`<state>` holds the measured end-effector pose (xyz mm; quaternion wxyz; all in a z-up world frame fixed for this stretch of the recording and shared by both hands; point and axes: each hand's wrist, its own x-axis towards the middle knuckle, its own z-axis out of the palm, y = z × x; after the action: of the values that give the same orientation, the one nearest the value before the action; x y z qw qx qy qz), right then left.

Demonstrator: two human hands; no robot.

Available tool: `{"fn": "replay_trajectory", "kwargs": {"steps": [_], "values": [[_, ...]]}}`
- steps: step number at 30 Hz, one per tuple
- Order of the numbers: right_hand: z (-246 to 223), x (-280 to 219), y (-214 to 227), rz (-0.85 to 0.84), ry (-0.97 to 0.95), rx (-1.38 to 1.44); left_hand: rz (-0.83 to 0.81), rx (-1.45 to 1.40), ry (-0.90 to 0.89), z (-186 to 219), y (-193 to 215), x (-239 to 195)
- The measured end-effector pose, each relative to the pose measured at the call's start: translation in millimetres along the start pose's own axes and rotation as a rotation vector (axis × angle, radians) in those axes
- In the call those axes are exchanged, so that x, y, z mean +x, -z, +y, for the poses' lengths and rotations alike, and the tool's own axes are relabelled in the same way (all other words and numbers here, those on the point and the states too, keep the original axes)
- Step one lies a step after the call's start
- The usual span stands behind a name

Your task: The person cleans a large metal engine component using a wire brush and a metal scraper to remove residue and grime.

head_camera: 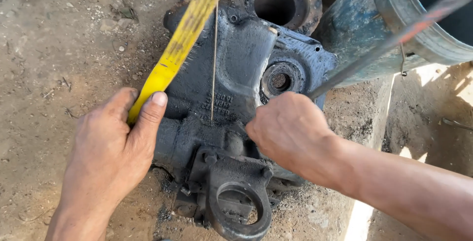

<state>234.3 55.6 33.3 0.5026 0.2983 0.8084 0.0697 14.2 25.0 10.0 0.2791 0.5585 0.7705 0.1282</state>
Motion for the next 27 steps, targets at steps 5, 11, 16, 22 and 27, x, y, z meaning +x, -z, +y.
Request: {"fn": "replay_trajectory", "kwargs": {"steps": [5,11,16,22,27], "values": [[-23,-12,8,0.049,0.019,0.240,-0.043,0.017,0.009,2,6,-1],[5,-2,8,0.044,-0.156,0.102,0.048,0.025,-0.083,-9,-3,7],[-5,-2,5,-0.020,0.068,0.285,0.018,0.020,-0.079,-3,1,5],[25,-8,-9,0.024,0.099,0.112,0.056,-0.001,-0.145,-5,-3,9],[36,-21,-14,-0.099,-0.090,0.288,0.095,-0.032,-0.139,-6,2,5]]}}
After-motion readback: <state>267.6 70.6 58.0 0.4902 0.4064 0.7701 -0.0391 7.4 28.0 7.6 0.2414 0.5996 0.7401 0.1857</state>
